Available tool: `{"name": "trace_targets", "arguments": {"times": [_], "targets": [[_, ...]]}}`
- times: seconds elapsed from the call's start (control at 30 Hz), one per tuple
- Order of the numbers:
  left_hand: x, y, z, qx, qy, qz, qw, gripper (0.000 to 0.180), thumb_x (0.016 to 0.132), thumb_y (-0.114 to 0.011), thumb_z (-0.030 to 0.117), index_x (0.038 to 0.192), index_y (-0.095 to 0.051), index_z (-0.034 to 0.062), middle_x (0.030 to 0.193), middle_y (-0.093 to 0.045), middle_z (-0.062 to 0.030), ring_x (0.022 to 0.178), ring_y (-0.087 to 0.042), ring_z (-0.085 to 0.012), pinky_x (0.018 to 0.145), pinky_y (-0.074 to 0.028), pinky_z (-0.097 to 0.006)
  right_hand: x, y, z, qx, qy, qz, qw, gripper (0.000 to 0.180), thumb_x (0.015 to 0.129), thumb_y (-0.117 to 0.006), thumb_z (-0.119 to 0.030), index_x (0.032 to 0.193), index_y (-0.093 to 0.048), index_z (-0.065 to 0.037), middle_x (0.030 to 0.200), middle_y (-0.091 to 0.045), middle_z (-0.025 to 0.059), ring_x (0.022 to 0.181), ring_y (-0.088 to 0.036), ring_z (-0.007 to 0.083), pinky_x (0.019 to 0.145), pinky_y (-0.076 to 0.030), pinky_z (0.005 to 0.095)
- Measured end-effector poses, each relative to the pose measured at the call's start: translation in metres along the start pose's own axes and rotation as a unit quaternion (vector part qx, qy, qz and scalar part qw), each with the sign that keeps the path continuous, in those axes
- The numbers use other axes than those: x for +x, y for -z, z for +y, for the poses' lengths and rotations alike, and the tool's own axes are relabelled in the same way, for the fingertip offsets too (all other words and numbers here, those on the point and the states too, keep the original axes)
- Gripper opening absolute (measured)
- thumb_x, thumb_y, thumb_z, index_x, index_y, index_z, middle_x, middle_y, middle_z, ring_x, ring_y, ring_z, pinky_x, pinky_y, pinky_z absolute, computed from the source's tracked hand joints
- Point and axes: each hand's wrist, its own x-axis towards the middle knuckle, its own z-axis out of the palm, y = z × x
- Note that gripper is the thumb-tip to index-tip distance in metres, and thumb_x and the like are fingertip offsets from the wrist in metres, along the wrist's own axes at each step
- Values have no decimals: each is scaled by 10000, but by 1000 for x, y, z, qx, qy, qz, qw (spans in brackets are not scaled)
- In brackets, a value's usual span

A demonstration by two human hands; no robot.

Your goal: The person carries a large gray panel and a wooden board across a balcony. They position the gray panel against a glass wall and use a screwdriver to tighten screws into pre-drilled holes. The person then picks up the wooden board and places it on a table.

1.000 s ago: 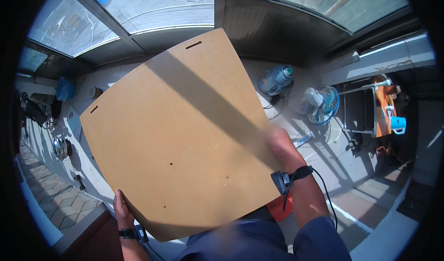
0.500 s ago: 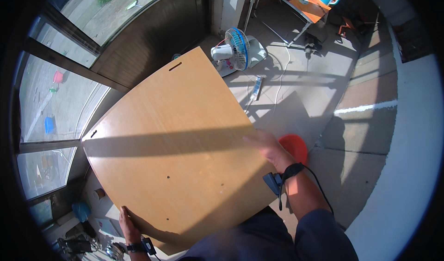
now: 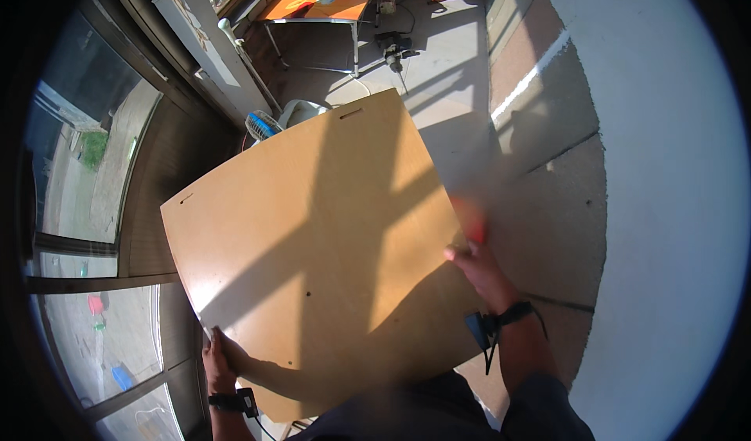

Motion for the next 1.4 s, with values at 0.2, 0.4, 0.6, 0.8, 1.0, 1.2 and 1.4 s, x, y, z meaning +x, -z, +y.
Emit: {"name": "trace_targets", "arguments": {"times": [0.2,0.4,0.6,0.8,1.0,1.2,1.4], "targets": [[20,-72,64,73,-74,-91,990,425,954,-590,391,1086,-613,-13,935,-639,-65,847,-598,-154,763,-499,-310,-33,49,-8,95,-37,80,992,306,914,-641,-192,1147,-615,3,1012,-672,54,891,-619,132,790,-498,299],[34,-141,112,34,-121,-166,978,336,960,-606,312,1077,-621,-3,916,-636,-29,816,-589,-124,750,-495,-283,-27,83,-6,198,33,117,973,304,915,-639,-165,1166,-610,3,1021,-674,55,897,-620,125,805,-500,301],[60,-206,163,57,-141,-182,972,363,910,-666,376,1000,-628,27,872,-620,-10,775,-557,-106,711,-463,-268,-11,102,-27,199,54,169,964,279,915,-634,-140,1163,-618,-15,1026,-674,45,911,-618,127,811,-500,303],[105,-268,205,70,-149,-249,954,377,928,-652,349,1052,-623,-5,885,-628,-24,773,-568,-114,712,-482,-272,16,117,-42,174,93,231,953,286,942,-606,-187,1166,-615,-10,1066,-664,60,947,-619,149,847,-499,327],[142,-322,236,77,-148,-286,944,445,914,-670,345,1107,-602,-51,950,-648,-73,814,-597,-149,745,-499,-295,38,123,-59,195,99,248,944,326,946,-606,-208,1201,-596,-5,1090,-662,65,1000,-618,161,890,-491,334],[175,-404,271,111,-138,-290,941,473,910,-669,365,1088,-609,-69,942,-651,-89,817,-600,-156,749,-500,-296,91,149,-90,219,97,252,938,339,942,-615,-218,1201,-592,-1,1088,-666,63,990,-624,163,885,-494,337],[198,-518,304,75,-142,-314,936,448,926,-640,369,1031,-645,-67,937,-669,-80,828,-603,-133,754,-487,-286,176,211,-114,208,99,281,932,334,934,-623,-212,1193,-596,-3,1088,-668,68,971,-627,165,878,-493,327]]}}
